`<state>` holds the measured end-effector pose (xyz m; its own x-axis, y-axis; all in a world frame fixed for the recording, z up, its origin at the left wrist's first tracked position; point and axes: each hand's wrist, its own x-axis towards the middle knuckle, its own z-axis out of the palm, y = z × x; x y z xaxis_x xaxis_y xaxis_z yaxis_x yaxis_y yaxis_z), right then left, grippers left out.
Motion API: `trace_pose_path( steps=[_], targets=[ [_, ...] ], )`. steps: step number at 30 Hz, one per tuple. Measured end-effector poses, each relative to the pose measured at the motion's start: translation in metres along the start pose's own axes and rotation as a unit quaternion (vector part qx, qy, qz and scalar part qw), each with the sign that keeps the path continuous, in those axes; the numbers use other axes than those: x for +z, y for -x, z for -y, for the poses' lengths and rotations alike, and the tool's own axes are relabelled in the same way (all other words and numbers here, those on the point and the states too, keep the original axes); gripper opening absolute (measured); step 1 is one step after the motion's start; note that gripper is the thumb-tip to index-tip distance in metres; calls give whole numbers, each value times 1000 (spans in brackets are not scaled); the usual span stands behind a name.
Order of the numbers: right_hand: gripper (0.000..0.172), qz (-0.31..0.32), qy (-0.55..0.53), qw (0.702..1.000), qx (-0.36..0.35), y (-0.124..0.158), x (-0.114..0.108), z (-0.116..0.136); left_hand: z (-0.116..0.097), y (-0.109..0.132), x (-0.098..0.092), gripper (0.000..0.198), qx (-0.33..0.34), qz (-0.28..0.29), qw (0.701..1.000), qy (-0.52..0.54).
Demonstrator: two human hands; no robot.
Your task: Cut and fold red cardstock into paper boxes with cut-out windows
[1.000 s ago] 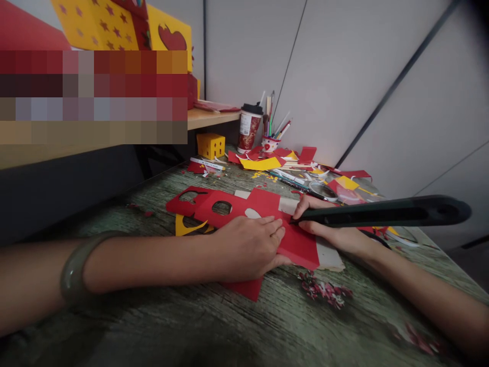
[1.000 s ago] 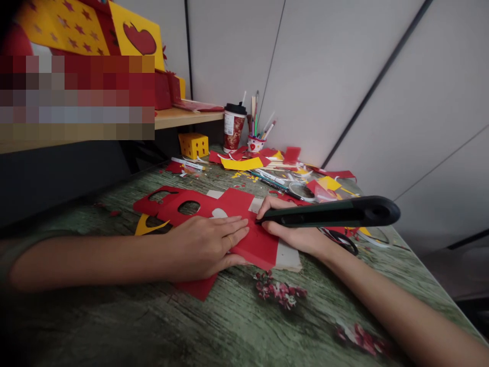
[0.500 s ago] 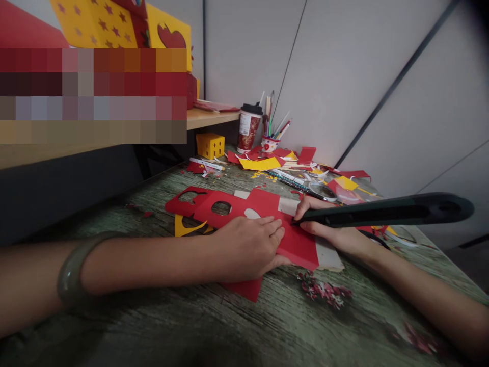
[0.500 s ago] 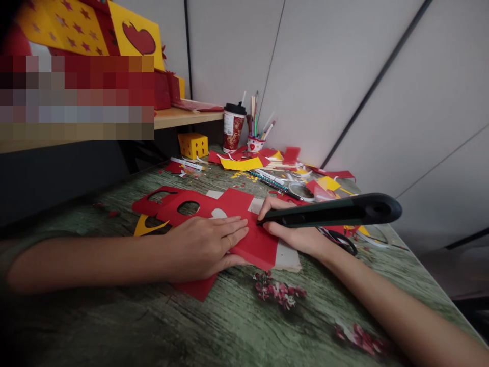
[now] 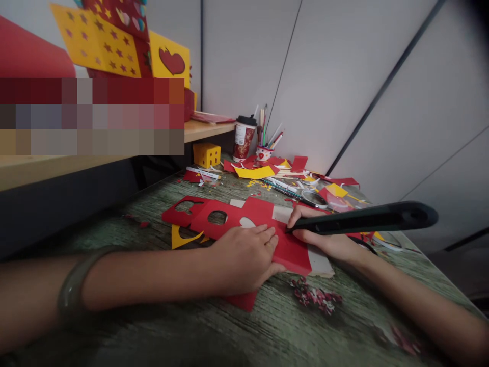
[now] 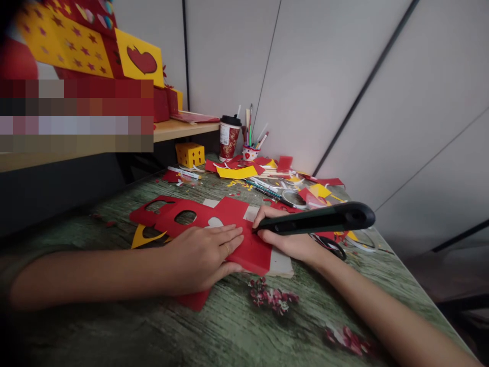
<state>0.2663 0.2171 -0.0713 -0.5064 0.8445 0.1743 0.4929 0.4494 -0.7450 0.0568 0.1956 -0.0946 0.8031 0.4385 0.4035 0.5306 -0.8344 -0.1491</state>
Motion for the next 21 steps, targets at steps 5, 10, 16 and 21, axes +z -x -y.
trace_pose_path(
  steps=[5, 10, 16, 21],
  targets=[
    [8, -1, -6, 1000, 12, 0, -1, 4, -14, -4, 3, 42, -21, -4, 999, -44],
    [8, 14, -16, 1000, 23, -2, -4, 5, -7, -15, -14, 42, 19, 15, 999, 30],
    [7, 23, -15, 999, 16, -1, -6, 0, 24, -24, -20, 26, 5, 32, 992, 123],
    [6, 0, -6, 1000, 4, 3, -2, -2, 31, -18, 3, 31, 22, 35, 987, 153]
  ],
)
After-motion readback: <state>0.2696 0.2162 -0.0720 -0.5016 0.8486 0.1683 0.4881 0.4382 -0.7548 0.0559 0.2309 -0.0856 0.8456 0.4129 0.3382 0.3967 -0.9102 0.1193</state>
